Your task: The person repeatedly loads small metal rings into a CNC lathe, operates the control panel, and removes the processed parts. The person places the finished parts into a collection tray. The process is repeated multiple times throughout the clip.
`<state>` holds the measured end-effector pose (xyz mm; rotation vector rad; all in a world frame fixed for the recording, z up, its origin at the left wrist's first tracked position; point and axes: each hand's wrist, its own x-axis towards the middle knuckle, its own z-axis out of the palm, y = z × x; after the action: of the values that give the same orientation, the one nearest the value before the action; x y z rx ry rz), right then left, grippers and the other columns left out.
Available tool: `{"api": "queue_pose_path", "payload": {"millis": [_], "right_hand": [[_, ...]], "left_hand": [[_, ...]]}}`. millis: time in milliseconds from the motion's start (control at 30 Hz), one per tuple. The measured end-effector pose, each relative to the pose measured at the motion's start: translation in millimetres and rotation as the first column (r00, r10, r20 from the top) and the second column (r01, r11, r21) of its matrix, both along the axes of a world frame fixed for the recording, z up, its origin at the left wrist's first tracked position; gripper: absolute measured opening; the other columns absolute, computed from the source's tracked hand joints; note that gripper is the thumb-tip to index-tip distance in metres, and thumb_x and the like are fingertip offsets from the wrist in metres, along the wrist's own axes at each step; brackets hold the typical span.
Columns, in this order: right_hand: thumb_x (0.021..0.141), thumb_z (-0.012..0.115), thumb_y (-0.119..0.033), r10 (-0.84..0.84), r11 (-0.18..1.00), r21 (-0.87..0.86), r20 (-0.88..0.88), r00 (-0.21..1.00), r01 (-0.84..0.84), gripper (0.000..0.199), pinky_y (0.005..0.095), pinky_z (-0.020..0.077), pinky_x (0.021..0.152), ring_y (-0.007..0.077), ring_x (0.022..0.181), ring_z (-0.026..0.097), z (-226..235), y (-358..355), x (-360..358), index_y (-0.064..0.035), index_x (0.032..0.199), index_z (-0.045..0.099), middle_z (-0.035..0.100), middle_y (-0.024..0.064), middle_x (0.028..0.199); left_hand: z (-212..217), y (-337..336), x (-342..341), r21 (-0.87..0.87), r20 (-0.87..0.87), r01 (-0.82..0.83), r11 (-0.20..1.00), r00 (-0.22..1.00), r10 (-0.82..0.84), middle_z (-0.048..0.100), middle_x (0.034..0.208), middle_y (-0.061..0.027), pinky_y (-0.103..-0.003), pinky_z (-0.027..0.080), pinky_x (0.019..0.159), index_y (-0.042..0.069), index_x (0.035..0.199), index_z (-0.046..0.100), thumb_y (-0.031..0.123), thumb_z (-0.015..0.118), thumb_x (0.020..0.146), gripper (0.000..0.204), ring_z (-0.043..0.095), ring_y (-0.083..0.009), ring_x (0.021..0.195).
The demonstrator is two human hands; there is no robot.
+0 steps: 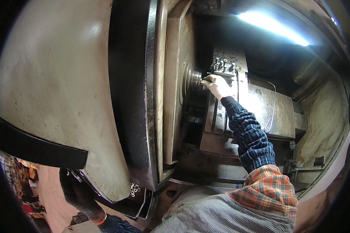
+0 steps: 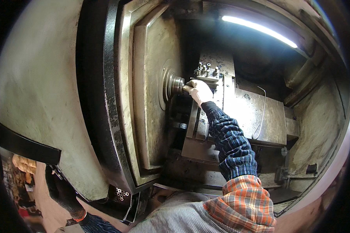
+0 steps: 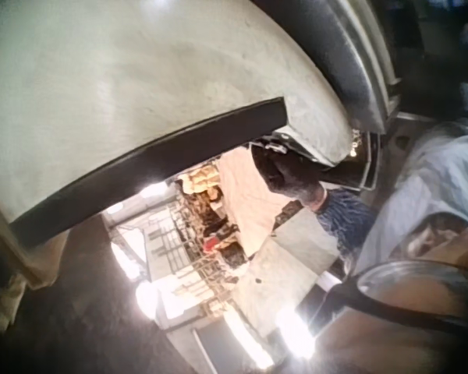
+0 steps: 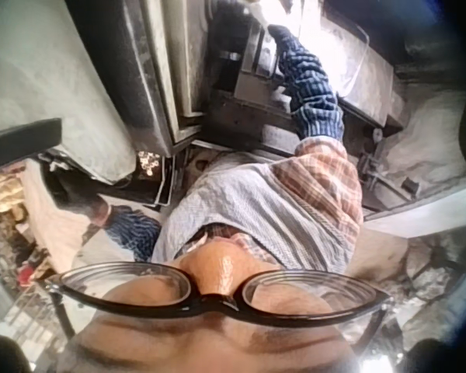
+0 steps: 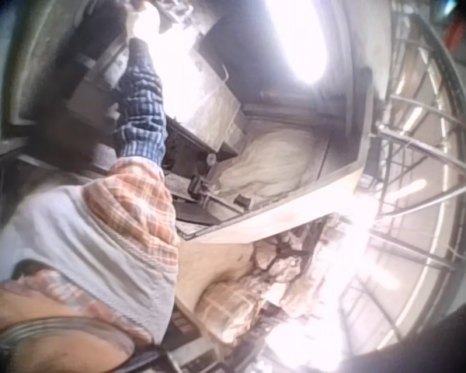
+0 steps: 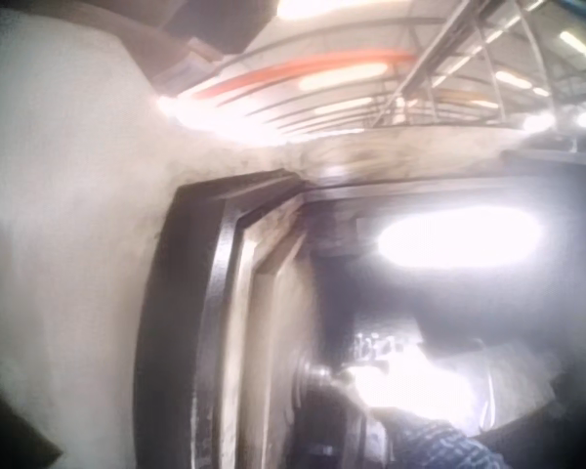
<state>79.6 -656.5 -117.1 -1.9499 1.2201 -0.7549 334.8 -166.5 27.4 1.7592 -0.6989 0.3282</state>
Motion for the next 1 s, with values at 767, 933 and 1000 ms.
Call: {"api": "queue_pose_path", "payload": {"millis": [767, 933, 1000], "right_hand": [[0.078, 0.065, -0.019, -0.209, 0.853, -0.281, -0.956, 0.206, -0.439, 0.015, 0.0355, 0.052, 0.068, 0.0237, 0.084, 0.072, 90.0, -71.8, 62.3, -0.0139, 0.083, 0.078, 0.074, 0.005, 0.08], [0.077, 0.067, -0.019, -0.134, 0.832, -0.347, -0.883, 0.45, -0.433, 0.016, 0.0377, 0.0527, 0.078, 0.0268, 0.083, 0.07, 90.4, -78.3, 59.7, -0.0129, 0.089, 0.076, 0.072, 0.0105, 0.084], [0.078, 0.067, -0.019, -0.076, 0.864, -0.413, -0.673, 0.736, -0.289, 0.03, 0.04, 0.0523, 0.086, 0.0301, 0.091, 0.069, 95.5, -72.8, 53.2, -0.0104, 0.107, 0.071, 0.071, 0.0161, 0.094]], "left_hand": [[-1.7, 1.4, -60.2, 0.025, -0.043, -0.021, 0.999, 0.999, 0.022, 0.054, 0.136, -0.0194, -0.036, 0.047, 0.095, -0.009, 0.136, 0.047, 0.012, 0.042, 0.098, 0.044, 0.057, -0.0256, 0.115], [-2.7, 3.6, -56.1, 0.049, 0.103, 0.015, 0.999, 0.994, -0.02, 0.053, 0.137, -0.0183, -0.033, 0.048, 0.092, -0.008, 0.135, 0.049, 0.011, 0.042, 0.097, 0.043, 0.058, -0.0234, 0.113], [-4.5, 3.3, -54.0, 0.062, 0.126, -0.003, 0.998, 0.992, -0.005, 0.054, 0.137, -0.0175, -0.032, 0.048, 0.089, -0.007, 0.135, 0.05, 0.01, 0.043, 0.097, 0.043, 0.059, -0.0223, 0.11]]}}
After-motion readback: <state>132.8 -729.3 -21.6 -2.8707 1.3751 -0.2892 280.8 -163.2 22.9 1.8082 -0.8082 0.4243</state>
